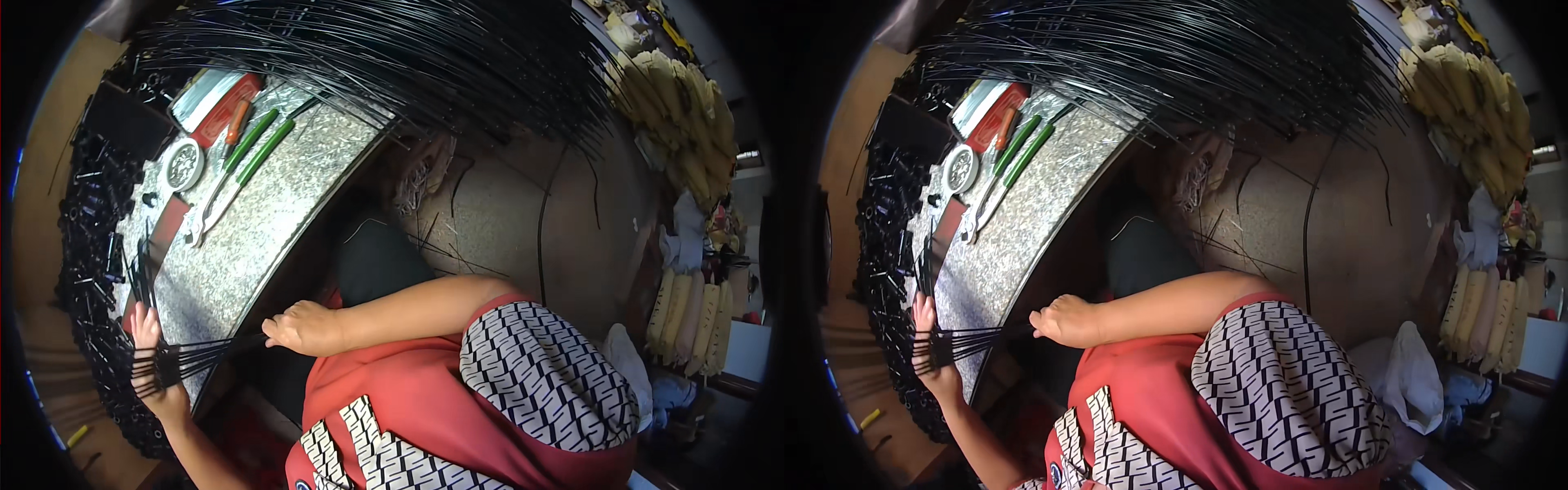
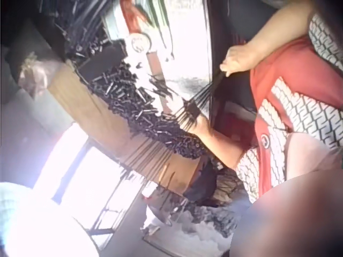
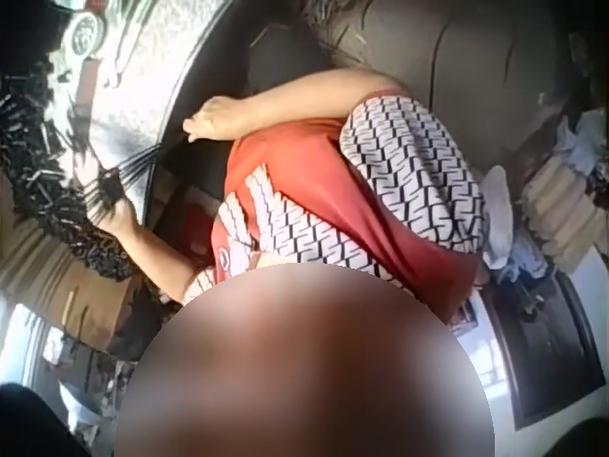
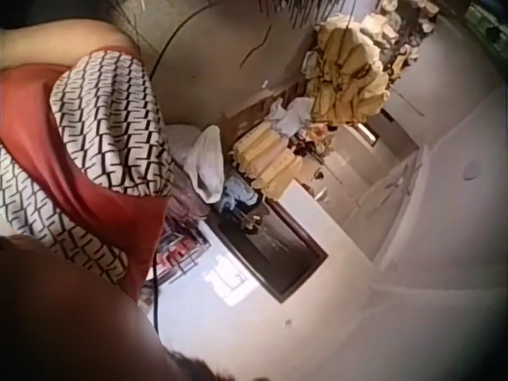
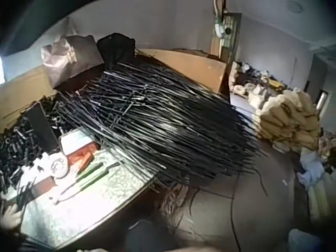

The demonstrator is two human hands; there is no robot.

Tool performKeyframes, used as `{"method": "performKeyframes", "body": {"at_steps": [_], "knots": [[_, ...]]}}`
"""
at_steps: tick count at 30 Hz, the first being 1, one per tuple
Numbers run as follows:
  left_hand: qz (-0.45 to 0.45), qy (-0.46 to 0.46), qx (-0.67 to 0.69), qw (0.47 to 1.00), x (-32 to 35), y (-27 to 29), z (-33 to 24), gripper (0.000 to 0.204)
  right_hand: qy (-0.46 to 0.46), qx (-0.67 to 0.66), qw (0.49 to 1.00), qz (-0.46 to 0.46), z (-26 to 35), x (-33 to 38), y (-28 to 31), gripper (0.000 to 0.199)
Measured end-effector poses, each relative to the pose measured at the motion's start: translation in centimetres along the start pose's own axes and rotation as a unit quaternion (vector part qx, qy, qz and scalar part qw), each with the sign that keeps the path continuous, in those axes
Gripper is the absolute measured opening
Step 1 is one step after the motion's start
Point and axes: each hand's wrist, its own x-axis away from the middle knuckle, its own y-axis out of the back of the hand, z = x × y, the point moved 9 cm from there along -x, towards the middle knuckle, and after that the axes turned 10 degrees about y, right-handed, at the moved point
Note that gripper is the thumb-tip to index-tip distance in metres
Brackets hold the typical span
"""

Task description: Bundling multiple black plastic cables together using ties and pliers at an assembly station.

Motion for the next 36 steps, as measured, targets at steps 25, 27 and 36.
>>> {"method": "performKeyframes", "body": {"at_steps": [25,27,36], "knots": [[0.056,-0.042,-0.337,0.939,3.5,-8.4,0.5,0.064,0.096,-0.084,0.990,-0.068,-0.5,-0.4,3.5,0.031],[0.048,-0.032,-0.313,0.948,2.9,-8.9,0.2,0.065,0.100,-0.077,0.985,-0.117,0.1,-0.7,5.0,0.036],[0.013,-0.056,-0.310,0.949,3.1,-8.7,-0.5,0.068,0.178,0.046,0.980,-0.073,4.2,-3.2,6.5,0.030]]}}
